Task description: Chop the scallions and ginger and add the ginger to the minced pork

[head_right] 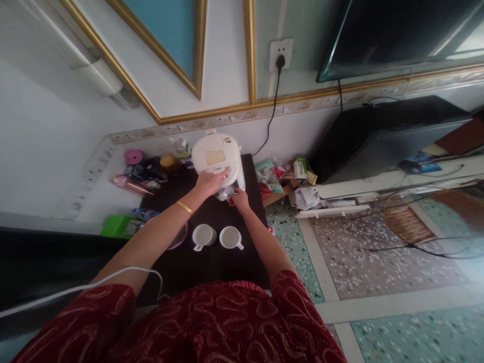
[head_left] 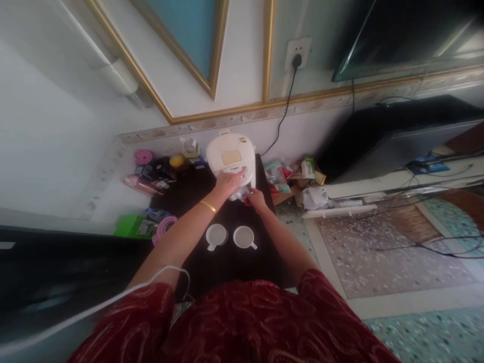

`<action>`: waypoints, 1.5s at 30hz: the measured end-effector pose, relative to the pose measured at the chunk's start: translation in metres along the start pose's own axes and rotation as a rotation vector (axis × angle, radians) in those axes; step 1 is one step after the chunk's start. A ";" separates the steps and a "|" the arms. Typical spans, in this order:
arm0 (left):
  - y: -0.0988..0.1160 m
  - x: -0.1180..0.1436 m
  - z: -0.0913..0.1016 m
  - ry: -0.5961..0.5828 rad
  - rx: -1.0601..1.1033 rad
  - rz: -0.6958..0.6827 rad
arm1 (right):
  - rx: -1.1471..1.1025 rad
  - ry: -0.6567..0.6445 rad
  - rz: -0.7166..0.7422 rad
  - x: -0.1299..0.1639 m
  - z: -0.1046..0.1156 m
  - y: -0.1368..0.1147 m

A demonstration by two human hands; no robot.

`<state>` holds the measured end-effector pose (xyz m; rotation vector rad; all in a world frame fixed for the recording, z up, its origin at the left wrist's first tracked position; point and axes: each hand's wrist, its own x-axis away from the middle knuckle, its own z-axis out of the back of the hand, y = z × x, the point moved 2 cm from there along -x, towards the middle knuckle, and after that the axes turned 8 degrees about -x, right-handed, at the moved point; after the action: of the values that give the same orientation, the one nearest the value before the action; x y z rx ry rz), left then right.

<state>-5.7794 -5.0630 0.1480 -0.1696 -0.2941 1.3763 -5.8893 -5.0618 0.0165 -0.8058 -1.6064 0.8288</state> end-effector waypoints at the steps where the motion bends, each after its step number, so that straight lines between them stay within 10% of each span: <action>1: 0.000 0.004 0.000 0.008 0.025 0.012 | 0.000 0.003 -0.003 0.000 0.001 0.000; 5: -0.004 0.038 -0.016 0.109 0.188 0.144 | -0.006 0.021 -0.001 0.002 0.004 0.001; 9: -0.012 0.096 -0.079 0.064 0.486 0.267 | -0.028 0.042 -0.014 0.002 0.005 0.006; 14: 0.002 0.167 -0.173 -0.282 0.754 0.399 | -0.108 0.037 -0.005 -0.002 0.003 0.017; 18: 0.054 0.195 -0.211 -0.637 1.021 0.378 | -0.147 0.045 0.003 -0.003 0.002 0.028; 27: 0.166 0.178 -0.225 -1.150 1.807 0.687 | -0.124 0.070 0.018 0.002 0.014 0.048; 32: 0.193 0.162 -0.227 -0.980 2.032 0.915 | -0.082 0.110 -0.002 0.012 0.039 0.072; 45: 0.140 0.191 -0.230 -0.769 1.655 0.826 | -0.044 0.195 -0.153 0.047 0.089 0.167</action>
<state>-5.8091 -4.8373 -0.0910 1.7995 0.4155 2.0221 -5.9720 -4.9442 -0.1148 -0.7600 -1.4964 0.5897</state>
